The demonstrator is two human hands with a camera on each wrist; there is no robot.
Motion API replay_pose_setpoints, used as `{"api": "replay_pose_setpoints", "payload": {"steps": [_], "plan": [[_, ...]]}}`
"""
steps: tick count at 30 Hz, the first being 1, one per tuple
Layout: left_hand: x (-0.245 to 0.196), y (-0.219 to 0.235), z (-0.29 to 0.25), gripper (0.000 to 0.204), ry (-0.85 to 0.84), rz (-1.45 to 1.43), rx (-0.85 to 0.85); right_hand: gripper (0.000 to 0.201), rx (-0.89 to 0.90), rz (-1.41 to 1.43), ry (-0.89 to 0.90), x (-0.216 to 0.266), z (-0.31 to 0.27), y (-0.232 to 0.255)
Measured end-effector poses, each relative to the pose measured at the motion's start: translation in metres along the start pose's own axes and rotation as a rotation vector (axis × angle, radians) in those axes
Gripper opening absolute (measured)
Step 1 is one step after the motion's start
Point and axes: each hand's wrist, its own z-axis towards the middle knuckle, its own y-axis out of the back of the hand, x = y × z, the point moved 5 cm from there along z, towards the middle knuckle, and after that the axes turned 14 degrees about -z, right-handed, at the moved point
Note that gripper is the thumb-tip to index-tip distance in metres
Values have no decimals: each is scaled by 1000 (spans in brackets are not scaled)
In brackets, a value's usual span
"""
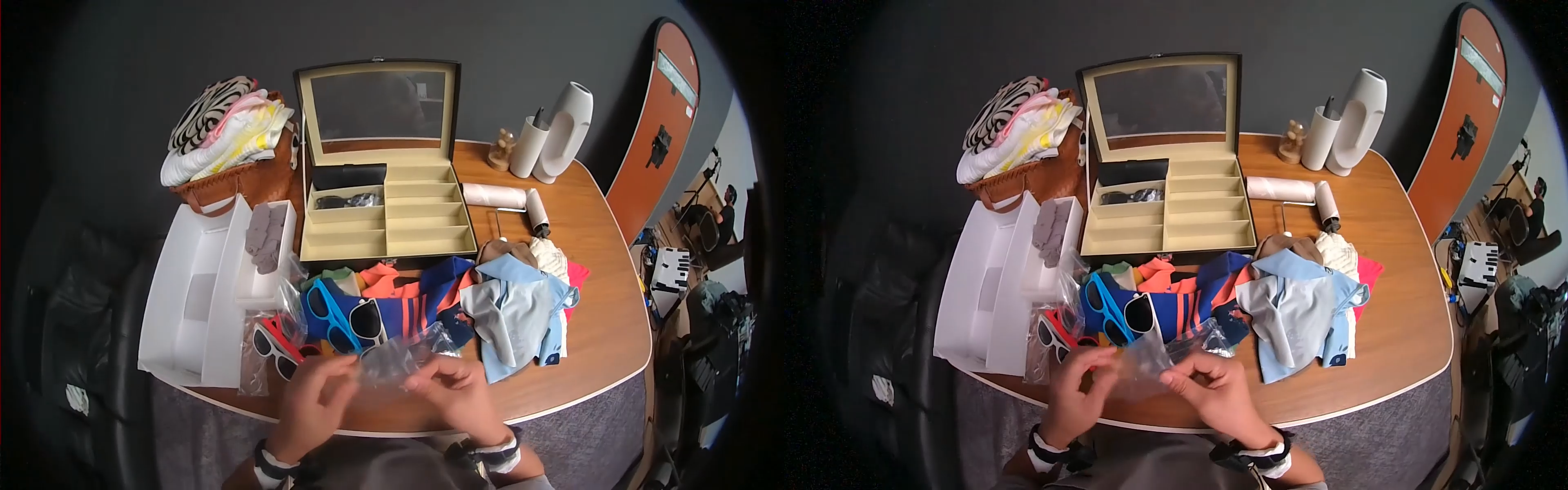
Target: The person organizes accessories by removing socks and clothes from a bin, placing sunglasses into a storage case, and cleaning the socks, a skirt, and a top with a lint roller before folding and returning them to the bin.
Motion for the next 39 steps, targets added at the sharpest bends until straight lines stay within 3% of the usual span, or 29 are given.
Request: {"api": "replay_pose_setpoints", "payload": {"steps": [1,4,5,8,15,18,20,23,33,39], "plan": [[-3,-6,-1,71,-33,23,72,12,-12,6,39,-7,-2,-7],[-25,-27,3,86,-29,-11,123,11,28,77,-13,-10,-11,-27],[-14,-31,-1,85,54,-65,143,12,51,151,-57,-11,-15,-32],[-4,-34,-4,80,96,-117,255,12,60,15,96,-11,-13,-26],[3,-39,-8,83,36,-24,386,9,141,-98,50,-14,-18,-28],[10,-41,-13,89,-20,-20,388,8,179,-120,-1,-20,-18,-30],[13,-38,-17,90,46,-4,395,9,202,-60,-7,-21,-17,-32],[14,-36,-18,89,46,27,391,8,213,-172,133,-5,-15,-34],[1,-38,-14,89,-17,181,286,15,172,-161,-45,-24,-16,-45],[18,-38,-22,81,-5,-65,263,23,185,-63,-32,-29,-14,-49]]}}
